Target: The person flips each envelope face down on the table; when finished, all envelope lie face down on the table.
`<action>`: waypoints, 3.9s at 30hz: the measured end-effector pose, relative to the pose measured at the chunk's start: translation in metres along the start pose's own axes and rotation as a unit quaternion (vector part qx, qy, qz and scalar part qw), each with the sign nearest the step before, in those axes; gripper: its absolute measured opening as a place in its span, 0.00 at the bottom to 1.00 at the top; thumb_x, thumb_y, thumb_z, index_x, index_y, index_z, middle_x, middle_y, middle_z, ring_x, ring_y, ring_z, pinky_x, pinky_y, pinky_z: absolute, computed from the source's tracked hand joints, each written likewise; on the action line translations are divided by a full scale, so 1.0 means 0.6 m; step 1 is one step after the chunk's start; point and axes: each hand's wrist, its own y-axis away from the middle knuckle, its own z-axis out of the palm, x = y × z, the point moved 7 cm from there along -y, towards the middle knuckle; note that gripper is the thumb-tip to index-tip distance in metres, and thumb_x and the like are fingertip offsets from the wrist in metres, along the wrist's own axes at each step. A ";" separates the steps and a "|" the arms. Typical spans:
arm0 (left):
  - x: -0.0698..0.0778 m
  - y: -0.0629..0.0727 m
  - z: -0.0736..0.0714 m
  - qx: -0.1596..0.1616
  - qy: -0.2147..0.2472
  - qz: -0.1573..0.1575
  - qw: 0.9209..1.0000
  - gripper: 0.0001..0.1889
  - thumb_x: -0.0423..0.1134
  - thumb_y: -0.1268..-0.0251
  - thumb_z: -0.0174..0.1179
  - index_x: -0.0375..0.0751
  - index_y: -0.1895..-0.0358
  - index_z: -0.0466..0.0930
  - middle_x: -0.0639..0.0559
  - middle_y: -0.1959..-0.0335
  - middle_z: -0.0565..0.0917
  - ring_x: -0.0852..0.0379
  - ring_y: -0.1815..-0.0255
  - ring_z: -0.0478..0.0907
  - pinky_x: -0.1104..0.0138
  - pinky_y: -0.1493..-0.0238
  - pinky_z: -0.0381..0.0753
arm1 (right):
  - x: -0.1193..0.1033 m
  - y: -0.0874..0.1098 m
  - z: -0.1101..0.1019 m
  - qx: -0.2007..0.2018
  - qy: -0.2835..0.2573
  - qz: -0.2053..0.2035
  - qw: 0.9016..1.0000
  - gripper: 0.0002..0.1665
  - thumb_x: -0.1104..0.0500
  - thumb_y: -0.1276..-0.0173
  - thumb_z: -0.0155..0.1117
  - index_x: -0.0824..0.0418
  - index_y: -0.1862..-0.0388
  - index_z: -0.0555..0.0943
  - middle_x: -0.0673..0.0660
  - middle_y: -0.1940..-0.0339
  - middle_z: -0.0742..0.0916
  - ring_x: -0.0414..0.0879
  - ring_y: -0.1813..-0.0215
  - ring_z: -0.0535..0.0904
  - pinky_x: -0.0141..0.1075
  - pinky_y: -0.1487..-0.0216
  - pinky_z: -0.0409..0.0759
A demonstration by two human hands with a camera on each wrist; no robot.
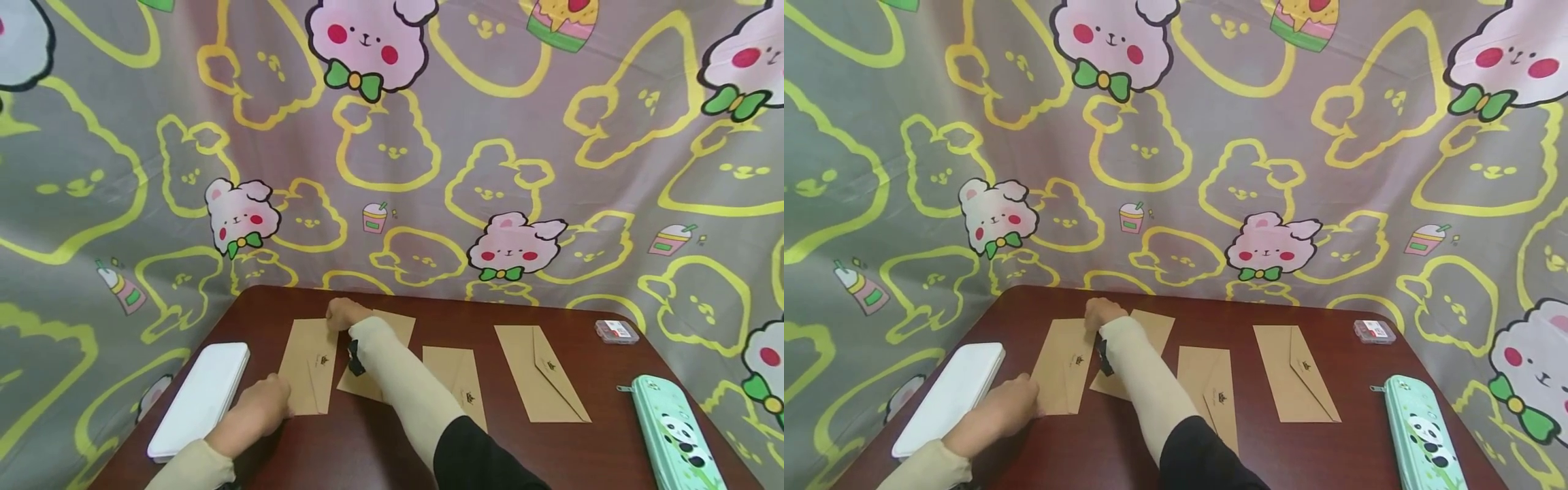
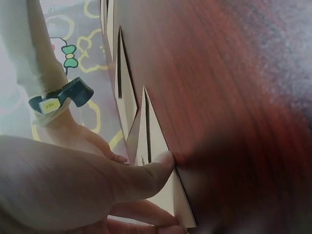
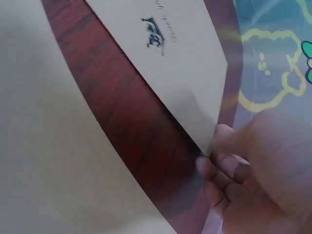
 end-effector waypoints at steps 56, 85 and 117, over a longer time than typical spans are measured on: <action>-0.014 0.010 -0.022 -0.084 0.198 0.034 0.976 0.18 0.35 0.37 0.71 0.35 0.46 0.82 0.34 0.47 0.82 0.53 0.94 0.73 0.61 0.91 0.75 | -0.023 0.078 -0.095 0.115 -0.171 -0.209 0.956 0.18 0.60 0.22 0.61 0.56 0.36 0.82 0.57 0.43 0.89 0.48 0.46 0.87 0.32 0.49 0.82; 0.013 0.013 -0.108 0.027 0.149 0.102 0.983 0.48 0.44 0.49 0.80 0.40 0.23 0.67 0.44 0.39 0.83 0.45 0.40 0.82 0.49 0.48 0.82 | -0.013 0.071 -0.083 0.106 -0.212 -0.189 0.953 0.16 0.59 0.23 0.62 0.57 0.39 0.81 0.59 0.45 0.89 0.49 0.50 0.89 0.36 0.54 0.85; 0.050 0.022 -0.127 0.055 -0.006 0.114 0.992 0.36 0.41 0.56 0.83 0.37 0.38 0.82 0.52 0.68 0.87 0.51 0.72 0.82 0.54 0.77 0.74 | 0.013 0.055 -0.002 0.064 -0.145 -0.067 0.985 0.24 0.58 0.28 0.69 0.62 0.35 0.81 0.57 0.47 0.90 0.43 0.56 0.88 0.32 0.55 0.83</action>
